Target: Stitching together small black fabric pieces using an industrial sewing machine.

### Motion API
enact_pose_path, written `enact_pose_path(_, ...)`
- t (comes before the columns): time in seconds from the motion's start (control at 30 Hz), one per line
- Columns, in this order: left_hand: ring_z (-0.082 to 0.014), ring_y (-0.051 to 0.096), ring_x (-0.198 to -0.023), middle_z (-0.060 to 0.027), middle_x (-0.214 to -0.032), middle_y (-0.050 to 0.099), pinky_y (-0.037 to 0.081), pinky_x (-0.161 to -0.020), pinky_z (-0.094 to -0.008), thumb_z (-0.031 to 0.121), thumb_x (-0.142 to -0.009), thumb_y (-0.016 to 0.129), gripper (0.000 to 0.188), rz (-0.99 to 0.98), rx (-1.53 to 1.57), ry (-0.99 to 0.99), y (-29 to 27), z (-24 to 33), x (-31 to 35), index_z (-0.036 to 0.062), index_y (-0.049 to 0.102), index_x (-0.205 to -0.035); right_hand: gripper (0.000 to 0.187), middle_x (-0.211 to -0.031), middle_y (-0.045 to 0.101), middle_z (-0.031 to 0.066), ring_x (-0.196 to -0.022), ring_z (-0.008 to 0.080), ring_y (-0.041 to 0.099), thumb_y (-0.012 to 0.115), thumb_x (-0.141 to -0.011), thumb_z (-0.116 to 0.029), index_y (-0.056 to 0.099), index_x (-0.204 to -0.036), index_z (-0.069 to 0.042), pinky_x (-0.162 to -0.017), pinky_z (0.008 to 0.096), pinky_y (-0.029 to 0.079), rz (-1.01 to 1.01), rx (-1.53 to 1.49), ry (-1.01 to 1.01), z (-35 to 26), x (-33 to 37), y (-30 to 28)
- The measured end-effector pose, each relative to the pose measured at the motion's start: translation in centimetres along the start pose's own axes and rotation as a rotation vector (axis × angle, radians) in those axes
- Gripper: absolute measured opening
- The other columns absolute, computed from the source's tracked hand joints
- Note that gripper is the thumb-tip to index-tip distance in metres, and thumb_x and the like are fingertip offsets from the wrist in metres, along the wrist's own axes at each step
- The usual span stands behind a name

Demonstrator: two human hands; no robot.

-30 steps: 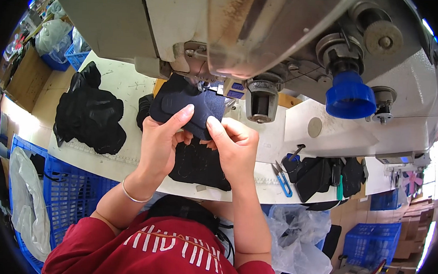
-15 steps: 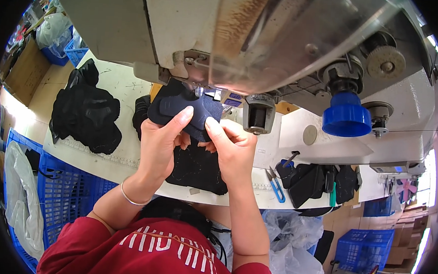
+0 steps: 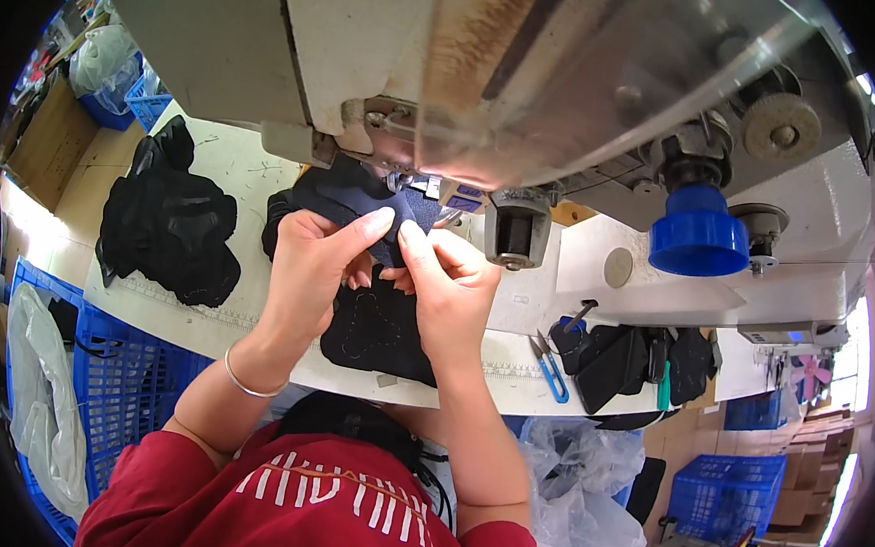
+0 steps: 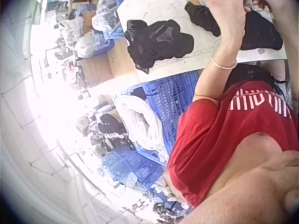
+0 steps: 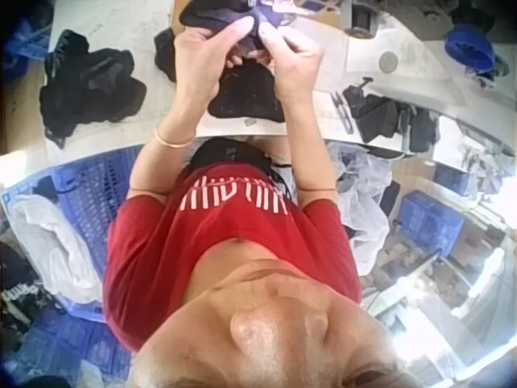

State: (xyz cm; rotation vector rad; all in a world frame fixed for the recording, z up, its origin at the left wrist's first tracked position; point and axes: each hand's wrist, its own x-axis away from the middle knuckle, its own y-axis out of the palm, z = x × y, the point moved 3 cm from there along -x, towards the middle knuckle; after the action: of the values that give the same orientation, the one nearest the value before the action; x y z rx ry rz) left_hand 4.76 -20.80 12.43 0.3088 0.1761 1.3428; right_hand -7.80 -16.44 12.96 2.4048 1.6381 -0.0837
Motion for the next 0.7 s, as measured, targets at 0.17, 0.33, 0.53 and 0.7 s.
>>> enact_pose_path(0.17, -0.0054, 0.050, -0.044, -0.0023, -0.055, 0.059, 0.039, -0.042, -0.0190, 0.019, -0.082, 0.070, 0.026, -0.102, -0.107, -0.042, -0.9, 1.8, -1.1, -0.0002, 0.066, -0.064, 0.020, -0.059, 0.060, 0.0049, -0.048, 0.0087, 0.053, 0.062, -0.088, -0.010, 0.065, -0.071, 0.001, -0.047, 0.0215, 0.039, 0.037, 0.003, -0.028, 0.2, 0.1, 0.7)
enact_pose_path(0.33, -0.0067, 0.051, -0.045, -0.0045, -0.056, 0.060, 0.040, -0.042, -0.0199, 0.018, -0.081, 0.068, 0.024, -0.252, -0.175, -0.029, -1.4, 2.8, -2.8, -0.0021, 0.066, -0.067, 0.025, -0.061, 0.063, 0.0031, -0.053, 0.0061, 0.057, 0.061, -0.091, -0.014, 0.064, -0.070, -0.002, -0.049, 0.0190, 0.042, 0.024, -0.013, -0.020, 0.3, 0.3, 1.5)
enact_pose_path(0.53, -0.0089, 0.054, -0.047, -0.0046, -0.058, 0.059, 0.043, -0.043, -0.0204, 0.013, -0.080, 0.068, 0.017, -0.385, -0.242, -0.041, -1.8, 3.8, -4.6, -0.0029, 0.067, -0.074, 0.026, -0.061, 0.063, 0.0030, -0.052, 0.0050, 0.053, 0.060, -0.093, -0.015, 0.065, -0.072, 0.001, -0.050, 0.0197, 0.042, 0.048, 0.038, -0.081, 0.4, 0.5, 2.5)
enact_pose_path(0.7, -0.0091, 0.055, -0.047, -0.0047, -0.063, 0.061, 0.045, -0.044, -0.0205, 0.010, -0.080, 0.067, 0.013, -0.453, -0.225, -0.022, -1.8, 4.2, -5.5, -0.0035, 0.067, -0.081, 0.023, -0.063, 0.063, 0.0032, -0.054, 0.0054, 0.054, 0.059, -0.093, -0.014, 0.067, -0.079, 0.002, -0.051, 0.0198, 0.042, 0.053, 0.022, -0.046, 0.7, 1.2, 2.9)
